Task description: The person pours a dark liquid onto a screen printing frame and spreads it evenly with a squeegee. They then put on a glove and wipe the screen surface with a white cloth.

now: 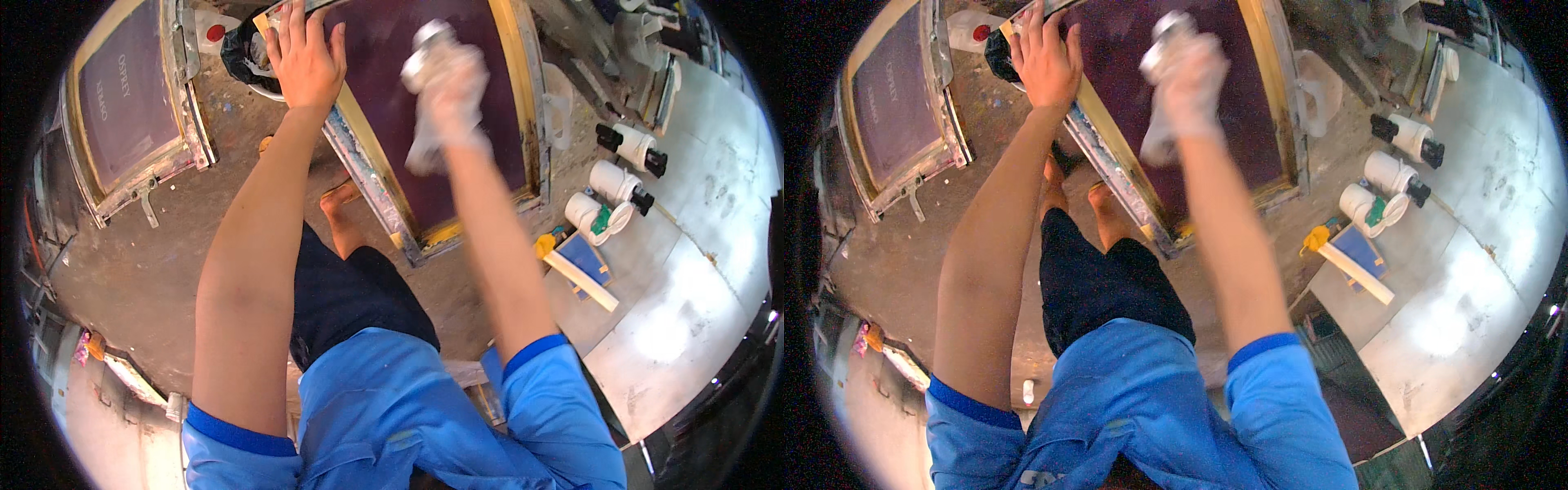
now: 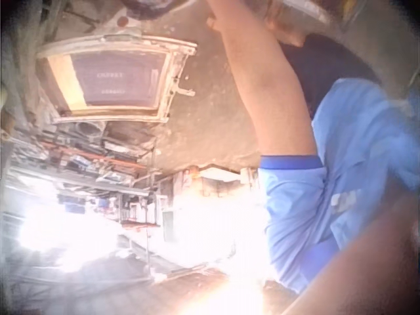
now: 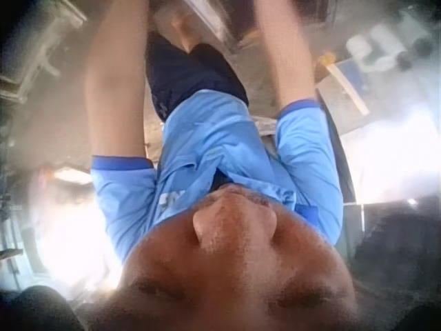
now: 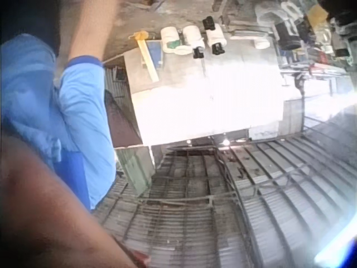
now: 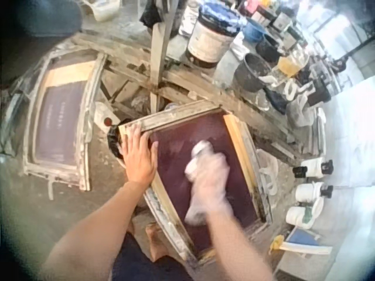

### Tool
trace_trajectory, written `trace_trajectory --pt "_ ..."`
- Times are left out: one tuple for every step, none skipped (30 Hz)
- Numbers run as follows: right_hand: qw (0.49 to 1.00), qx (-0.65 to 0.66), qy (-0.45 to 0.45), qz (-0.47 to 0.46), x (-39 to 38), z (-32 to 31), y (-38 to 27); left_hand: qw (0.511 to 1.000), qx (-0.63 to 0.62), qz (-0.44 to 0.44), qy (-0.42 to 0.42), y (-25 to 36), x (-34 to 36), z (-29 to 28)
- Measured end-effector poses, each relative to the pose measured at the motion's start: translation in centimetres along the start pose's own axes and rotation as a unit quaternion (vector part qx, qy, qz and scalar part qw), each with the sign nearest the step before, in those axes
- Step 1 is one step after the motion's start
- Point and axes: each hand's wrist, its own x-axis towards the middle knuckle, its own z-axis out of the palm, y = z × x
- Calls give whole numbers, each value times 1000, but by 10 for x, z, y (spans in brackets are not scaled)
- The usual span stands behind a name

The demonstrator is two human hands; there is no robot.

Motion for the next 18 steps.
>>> trace_trajectory --pt "995 -54 -61 -56 -29 2 -30 1000 4 -4 5 -5 0 2" --pt "987 -84 -100 -96 -49 -1 -48 1000 2 -1 8 -6 1 5" --pt "975 -110 -138 -134 -72 -3 -67 1000 -1 6 3 -6 -3 3" --pt "967 -107 -164 -161 -77 -5 -71 1000 -2 -3 1 -6 -5 2" --pt "971 -32 -162 -176 -62 -13 -67 1000 -4 -13 -1 -7 -6 2" --pt "979 -44 -120 -159 -42 -17 -56 1000 0 -22 -1 -9 -5 -1" --pt "986 -58 -79 -136 -22 -21 -37 1000 -6 -24 8 -8 -5 -2" --pt "987 -63 -27 -142 5 -25 1 1000 -9 -13 7 -4 -5 -3" --pt "986 -70 28 -146 31 -32 40 1000 -13 2 11 1 1 -2" --pt "971 -114 64 -201 39 -36 61 1000 -16 12 15 3 3 -1" --pt "949 -162 108 -249 47 -42 82 999 -22 27 15 7 6 0" --pt "958 -143 94 -231 41 -40 73 999 -22 24 27 1 5 4" --pt "965 -124 79 -215 36 -37 60 999 -24 21 41 -8 -2 11" --pt "979 -89 36 -181 8 -30 13 998 -23 12 58 -20 -9 19" --pt "984 -91 -34 -148 -24 -29 -21 999 -7 4 44 -24 -11 22" --pt "985 -97 -98 -108 -48 -32 -44 999 -12 4 36 -24 -11 22" --pt "981 -80 -113 -136 -58 -34 -44 999 -9 7 30 -21 -10 20" --pt "976 -63 -128 -164 -63 -34 -41 1000 -5 10 23 -20 -9 18"
